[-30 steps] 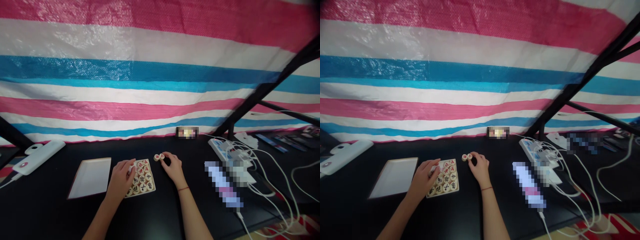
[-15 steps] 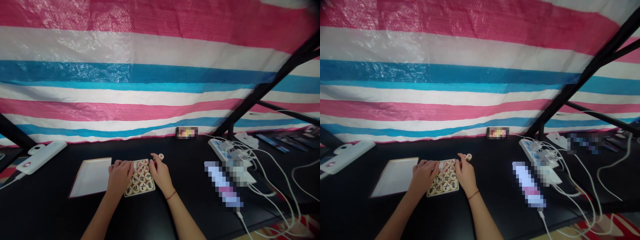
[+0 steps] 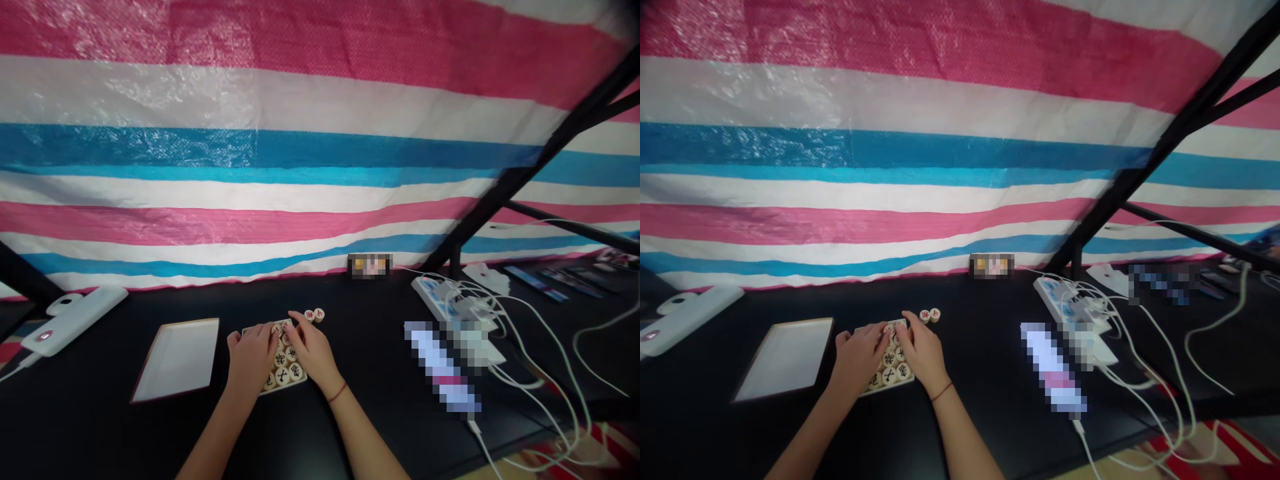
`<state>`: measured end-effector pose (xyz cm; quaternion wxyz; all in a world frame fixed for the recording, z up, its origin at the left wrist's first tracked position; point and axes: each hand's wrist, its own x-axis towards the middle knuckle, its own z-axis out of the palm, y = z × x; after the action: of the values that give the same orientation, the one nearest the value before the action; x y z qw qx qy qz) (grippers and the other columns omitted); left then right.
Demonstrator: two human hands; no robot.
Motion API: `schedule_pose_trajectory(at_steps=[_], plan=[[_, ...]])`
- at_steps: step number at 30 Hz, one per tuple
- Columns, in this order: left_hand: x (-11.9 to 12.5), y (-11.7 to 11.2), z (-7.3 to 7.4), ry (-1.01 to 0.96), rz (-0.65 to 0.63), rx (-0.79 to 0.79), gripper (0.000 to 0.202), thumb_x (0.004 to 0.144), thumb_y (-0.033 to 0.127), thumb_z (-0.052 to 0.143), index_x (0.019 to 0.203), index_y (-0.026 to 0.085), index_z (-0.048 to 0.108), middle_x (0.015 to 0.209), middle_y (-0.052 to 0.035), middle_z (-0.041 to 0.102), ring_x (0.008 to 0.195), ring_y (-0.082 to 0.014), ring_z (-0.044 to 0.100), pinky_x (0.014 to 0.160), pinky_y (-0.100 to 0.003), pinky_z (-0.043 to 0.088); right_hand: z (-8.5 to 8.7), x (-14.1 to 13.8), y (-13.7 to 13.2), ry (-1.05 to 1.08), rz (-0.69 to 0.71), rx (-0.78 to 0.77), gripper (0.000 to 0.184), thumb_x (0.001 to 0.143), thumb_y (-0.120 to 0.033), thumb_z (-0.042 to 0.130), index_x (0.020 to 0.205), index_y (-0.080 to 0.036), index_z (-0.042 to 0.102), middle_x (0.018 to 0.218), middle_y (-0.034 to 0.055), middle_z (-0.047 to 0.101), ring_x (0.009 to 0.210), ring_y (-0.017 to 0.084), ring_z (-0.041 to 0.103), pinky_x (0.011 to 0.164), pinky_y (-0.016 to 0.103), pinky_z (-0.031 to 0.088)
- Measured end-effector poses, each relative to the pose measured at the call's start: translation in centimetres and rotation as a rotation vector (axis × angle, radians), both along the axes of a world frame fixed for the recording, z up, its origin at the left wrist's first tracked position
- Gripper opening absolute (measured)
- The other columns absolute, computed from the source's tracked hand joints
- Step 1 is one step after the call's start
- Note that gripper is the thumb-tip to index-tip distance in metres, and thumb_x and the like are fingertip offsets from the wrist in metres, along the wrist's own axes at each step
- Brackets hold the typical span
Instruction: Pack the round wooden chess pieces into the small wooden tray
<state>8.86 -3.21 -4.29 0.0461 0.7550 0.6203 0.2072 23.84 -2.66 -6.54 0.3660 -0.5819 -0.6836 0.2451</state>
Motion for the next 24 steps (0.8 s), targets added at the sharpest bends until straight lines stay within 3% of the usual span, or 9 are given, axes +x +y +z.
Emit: schedule_pose_trajectory(at_steps=[5,16,20,24], plan=[[0.0,0.1,-0.6,0.005,-0.035,0.052,0.026,0.095,0.022,0.043,0.11,0.024,0.065,0.106,-0.0049,0.072,0.09,-0.0211,0.066,0.084,-0.041,0.032,-0.1,0.0,0.0,0.022,-0.003,-0.017,0.038,0.096,-0.041,0.043,0.126,-0.022,0.056,0.081,0.0017,0.068,0.076,0.018,0.065,0.071,0.026,0.047],[-0.1,0.8,-1.6,-0.217,-0.074,0.072,0.025,0.09,0.018,0.05,0.105,0.028,0.067,0.108,-0.0024,0.071,0.093,-0.0209,0.066,0.088,-0.042,0.036,-0.1,0.1,0.2,0.154,-0.014,-0.022,0.035,0.094,-0.041,0.046,0.118,-0.019,0.059,0.071,0.0,0.064,0.066,0.016,0.062,0.064,0.025,0.047],[-0.7,0.8,-0.9,-0.374,-0.113,0.159,0.025,0.091,0.021,0.049,0.107,0.025,0.067,0.109,-0.0054,0.068,0.099,-0.0214,0.064,0.089,-0.041,0.043,0.3,0.2,0.0,0.22,-0.081,0.156,0.027,0.092,-0.034,0.048,0.107,-0.018,0.063,0.074,0.0016,0.062,0.065,0.015,0.058,0.064,0.027,0.048],[-1.2,0.4,-0.1,-0.578,-0.189,0.152,0.025,0.093,0.03,0.047,0.106,0.024,0.068,0.11,-0.0058,0.065,0.101,-0.0186,0.064,0.088,-0.032,0.051,0.9,-0.3,-0.4,0.1,0.087,0.344,0.035,0.081,-0.023,0.061,0.116,-0.02,0.061,0.096,0.0058,0.067,0.085,0.019,0.061,0.081,0.033,0.049]])
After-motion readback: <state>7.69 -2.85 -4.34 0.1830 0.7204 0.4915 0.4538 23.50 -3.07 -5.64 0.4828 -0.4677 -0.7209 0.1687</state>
